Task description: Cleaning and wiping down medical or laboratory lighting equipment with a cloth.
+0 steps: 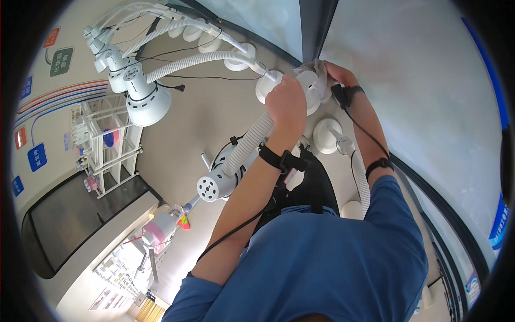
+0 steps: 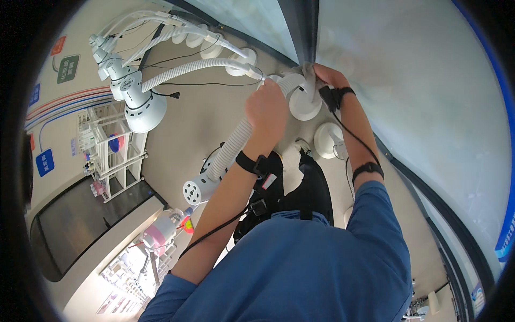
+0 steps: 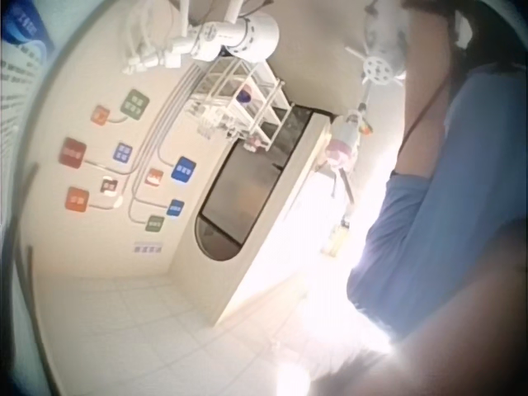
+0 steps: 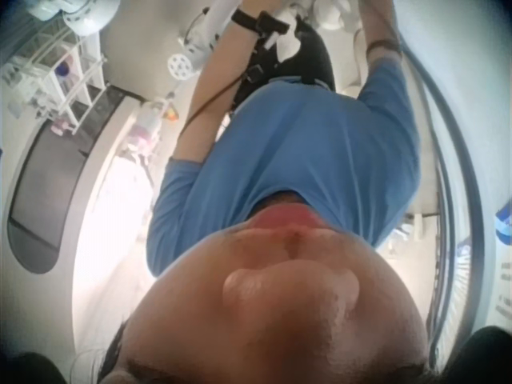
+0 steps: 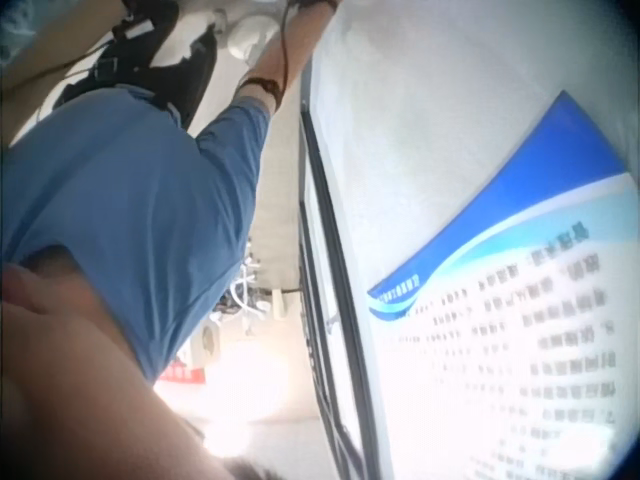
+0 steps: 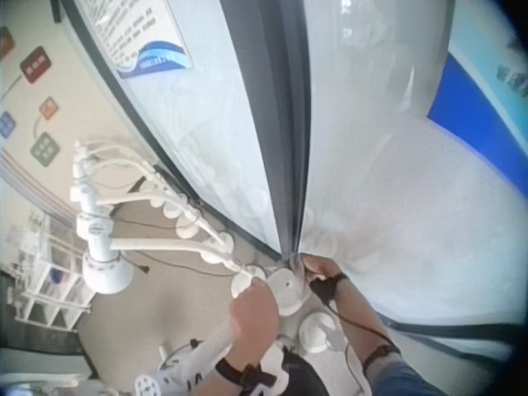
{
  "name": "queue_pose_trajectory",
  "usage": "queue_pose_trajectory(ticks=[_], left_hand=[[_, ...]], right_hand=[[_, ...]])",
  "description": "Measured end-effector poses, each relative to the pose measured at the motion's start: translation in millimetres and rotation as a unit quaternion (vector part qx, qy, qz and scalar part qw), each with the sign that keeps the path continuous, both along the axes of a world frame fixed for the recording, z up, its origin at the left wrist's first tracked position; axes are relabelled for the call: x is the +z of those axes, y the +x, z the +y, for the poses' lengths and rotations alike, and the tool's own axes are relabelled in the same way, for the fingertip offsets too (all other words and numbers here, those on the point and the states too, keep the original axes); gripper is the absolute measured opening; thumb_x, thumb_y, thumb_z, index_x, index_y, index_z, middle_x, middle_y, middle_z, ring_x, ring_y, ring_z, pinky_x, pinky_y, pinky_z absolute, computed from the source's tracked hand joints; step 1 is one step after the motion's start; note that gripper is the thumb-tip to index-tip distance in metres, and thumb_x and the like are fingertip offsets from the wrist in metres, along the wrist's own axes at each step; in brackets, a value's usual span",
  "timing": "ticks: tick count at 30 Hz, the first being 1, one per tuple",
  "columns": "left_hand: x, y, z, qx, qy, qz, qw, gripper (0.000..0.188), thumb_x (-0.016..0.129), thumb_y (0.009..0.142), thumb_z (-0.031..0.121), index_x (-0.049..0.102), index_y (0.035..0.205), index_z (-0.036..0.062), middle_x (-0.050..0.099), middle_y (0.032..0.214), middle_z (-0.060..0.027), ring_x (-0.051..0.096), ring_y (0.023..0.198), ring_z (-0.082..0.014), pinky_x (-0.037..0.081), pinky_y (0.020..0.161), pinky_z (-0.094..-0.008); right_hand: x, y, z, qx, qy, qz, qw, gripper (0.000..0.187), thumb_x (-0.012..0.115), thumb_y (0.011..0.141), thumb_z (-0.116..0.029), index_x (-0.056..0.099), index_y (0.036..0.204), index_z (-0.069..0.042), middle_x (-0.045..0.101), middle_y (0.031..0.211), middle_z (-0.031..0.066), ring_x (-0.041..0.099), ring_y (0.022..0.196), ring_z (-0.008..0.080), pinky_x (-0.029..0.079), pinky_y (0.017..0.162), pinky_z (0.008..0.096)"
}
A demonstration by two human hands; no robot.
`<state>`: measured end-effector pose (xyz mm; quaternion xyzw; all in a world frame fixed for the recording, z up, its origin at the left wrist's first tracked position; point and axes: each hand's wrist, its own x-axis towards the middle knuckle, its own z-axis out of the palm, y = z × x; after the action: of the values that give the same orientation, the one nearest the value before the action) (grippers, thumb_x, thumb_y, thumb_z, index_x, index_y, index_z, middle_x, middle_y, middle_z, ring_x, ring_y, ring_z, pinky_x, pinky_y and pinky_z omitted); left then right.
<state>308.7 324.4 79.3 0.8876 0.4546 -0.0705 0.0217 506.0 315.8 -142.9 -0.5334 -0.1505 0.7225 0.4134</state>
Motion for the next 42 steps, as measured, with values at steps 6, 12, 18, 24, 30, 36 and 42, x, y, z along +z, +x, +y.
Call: queue_pose_trajectory(ticks=[6, 12, 18, 24, 30, 36, 42], left_hand=[[0.7, 11.1, -8.2, -0.01, -0.017, 0.006, 1.0, 0.012, 0.051, 0.085, 0.013, 0.057, 0.088, 0.0031, 0.066, 0.072, -0.0071, 0.068, 0.067, -0.0218, 0.053, 0.056, -0.0302], [6.1, 14.0, -12.1, -0.005, 0.005, 0.029, 1.0, 0.013, 0.051, 0.086, 0.014, 0.059, 0.085, 0.0048, 0.066, 0.071, -0.0058, 0.068, 0.068, -0.0206, 0.053, 0.055, -0.0308], [1.0, 16.0, -12.8, -0.013, 0.011, 0.016, 1.0, 0.012, 0.052, 0.085, 0.015, 0.06, 0.087, 0.0055, 0.067, 0.076, -0.0074, 0.068, 0.071, -0.022, 0.053, 0.058, -0.0312], [6.1, 7.4, -1.4, 0.009, -0.018, -0.011, 1.0, 0.012, 0.054, 0.082, 0.013, 0.063, 0.084, 0.006, 0.067, 0.082, -0.0109, 0.068, 0.076, -0.0267, 0.054, 0.063, -0.0341], [5.1, 6.0, -0.6, -0.004, -0.031, -0.033, 0.999, 0.012, 0.056, 0.079, 0.014, 0.064, 0.085, 0.0065, 0.067, 0.083, -0.0132, 0.067, 0.077, -0.0297, 0.054, 0.065, -0.0366], [20.5, -0.3, 14.7, -0.011, -0.14, -0.103, 0.985, 0.043, 0.065, 0.072, 0.029, 0.057, 0.105, 0.0045, 0.064, 0.094, -0.02, 0.062, 0.094, -0.0363, 0.049, 0.08, -0.0444], [62.9, -44.8, 65.3, -0.032, -0.173, -0.205, 0.963, 0.044, 0.062, 0.075, 0.034, 0.058, 0.11, 0.0068, 0.06, 0.11, -0.019, 0.058, 0.103, -0.0325, 0.045, 0.086, -0.0444]], right_hand=[[-13.5, 6.6, -9.6, -0.052, -0.169, -0.053, 0.983, 0.06, 0.057, 0.075, -0.062, 0.065, 0.107, -0.011, 0.061, 0.113, 0.0063, 0.057, 0.094, 0.0183, 0.044, 0.083, 0.0318], [42.3, -19.1, -29.6, -0.156, -0.031, -0.093, 0.983, 0.049, 0.055, 0.083, -0.047, 0.061, 0.108, -0.006, 0.064, 0.103, 0.0086, 0.06, 0.084, 0.0194, 0.047, 0.074, 0.0351], [6.7, -28.3, -51.3, -0.217, 0.087, -0.226, 0.946, 0.031, 0.055, 0.085, -0.026, 0.061, 0.102, -0.001, 0.066, 0.089, 0.0095, 0.062, 0.077, 0.0189, 0.05, 0.067, 0.034], [14.1, -127.8, -106.8, -0.262, 0.039, -0.492, 0.829, 0.043, 0.066, 0.065, -0.013, 0.056, 0.105, -0.001, 0.063, 0.097, 0.0228, 0.058, 0.096, 0.0402, 0.047, 0.077, 0.0444], [17.5, -243.9, -159.8, -0.271, -0.055, -0.273, 0.921, 0.053, 0.072, 0.064, -0.027, 0.055, 0.106, 0.001, 0.064, 0.093, 0.0172, 0.062, 0.089, 0.0274, 0.048, 0.077, 0.0373], [-5.0, -263.5, -145.5, -0.032, 0.138, -0.247, 0.958, 0.068, 0.077, 0.064, -0.036, 0.054, 0.116, 0.002, 0.063, 0.099, 0.0146, 0.06, 0.09, 0.0217, 0.048, 0.076, 0.0327], [63.8, -242.2, -108.6, -0.009, 0.147, -0.055, 0.987, 0.057, 0.075, 0.067, -0.028, 0.055, 0.11, 0.003, 0.063, 0.097, 0.0122, 0.062, 0.084, 0.0196, 0.049, 0.067, 0.0296]])
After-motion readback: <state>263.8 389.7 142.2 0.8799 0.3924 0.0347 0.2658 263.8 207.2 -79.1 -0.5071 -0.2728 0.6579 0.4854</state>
